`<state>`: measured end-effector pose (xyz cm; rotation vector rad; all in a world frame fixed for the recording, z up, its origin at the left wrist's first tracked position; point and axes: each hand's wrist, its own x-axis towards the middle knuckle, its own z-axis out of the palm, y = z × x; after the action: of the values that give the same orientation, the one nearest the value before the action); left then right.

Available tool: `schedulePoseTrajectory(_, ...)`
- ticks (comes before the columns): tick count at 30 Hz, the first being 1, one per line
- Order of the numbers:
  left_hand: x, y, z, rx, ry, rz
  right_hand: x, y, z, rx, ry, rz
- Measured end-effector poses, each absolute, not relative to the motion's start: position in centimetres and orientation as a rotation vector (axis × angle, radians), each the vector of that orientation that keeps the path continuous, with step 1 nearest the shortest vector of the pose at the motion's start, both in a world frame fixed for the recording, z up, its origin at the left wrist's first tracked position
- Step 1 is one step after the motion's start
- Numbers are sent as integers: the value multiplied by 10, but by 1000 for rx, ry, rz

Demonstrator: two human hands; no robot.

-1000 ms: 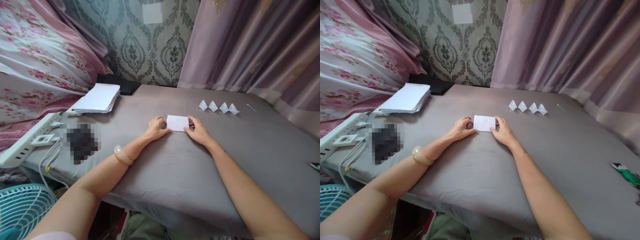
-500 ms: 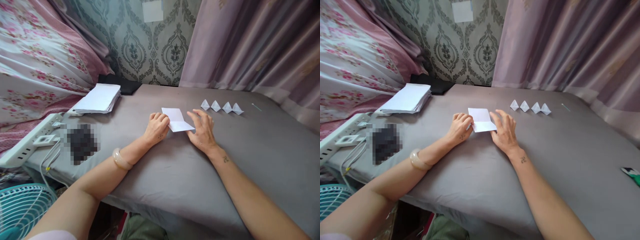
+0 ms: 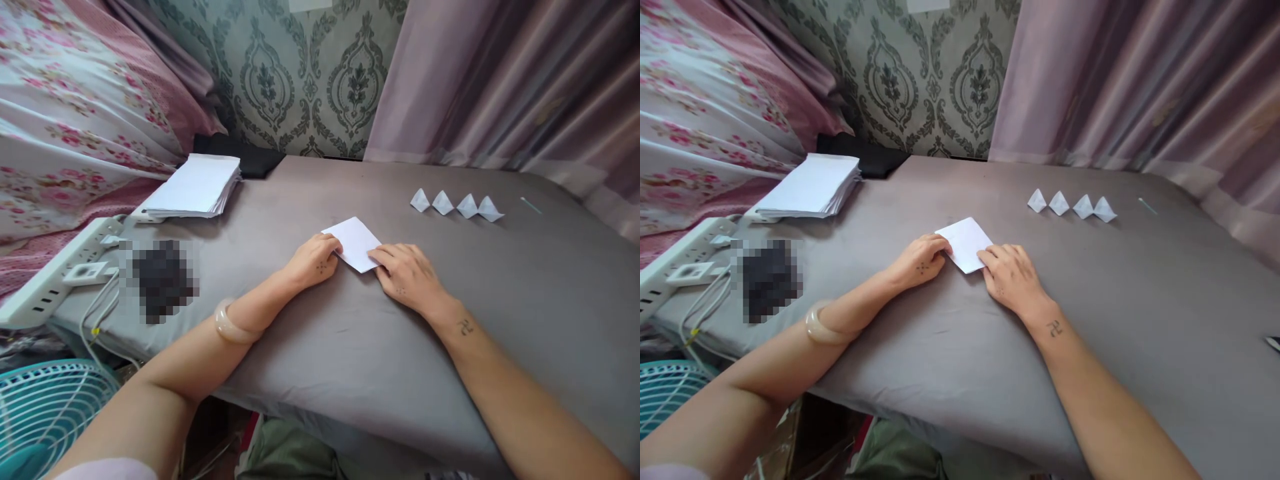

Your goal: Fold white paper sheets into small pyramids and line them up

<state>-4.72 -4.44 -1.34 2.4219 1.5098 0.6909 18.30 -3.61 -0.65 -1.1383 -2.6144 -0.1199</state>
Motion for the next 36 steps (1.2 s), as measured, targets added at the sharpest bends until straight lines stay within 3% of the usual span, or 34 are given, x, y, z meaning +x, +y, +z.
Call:
schedulePoseTrajectory(15,-44,-44,-5,2100,1528,776,173,-30,-16,-1449,-2113,393)
schedulePoseTrajectory(36,-31,-36,-21,1894,1758,830,165,-21,-23,-1750,-2051,273)
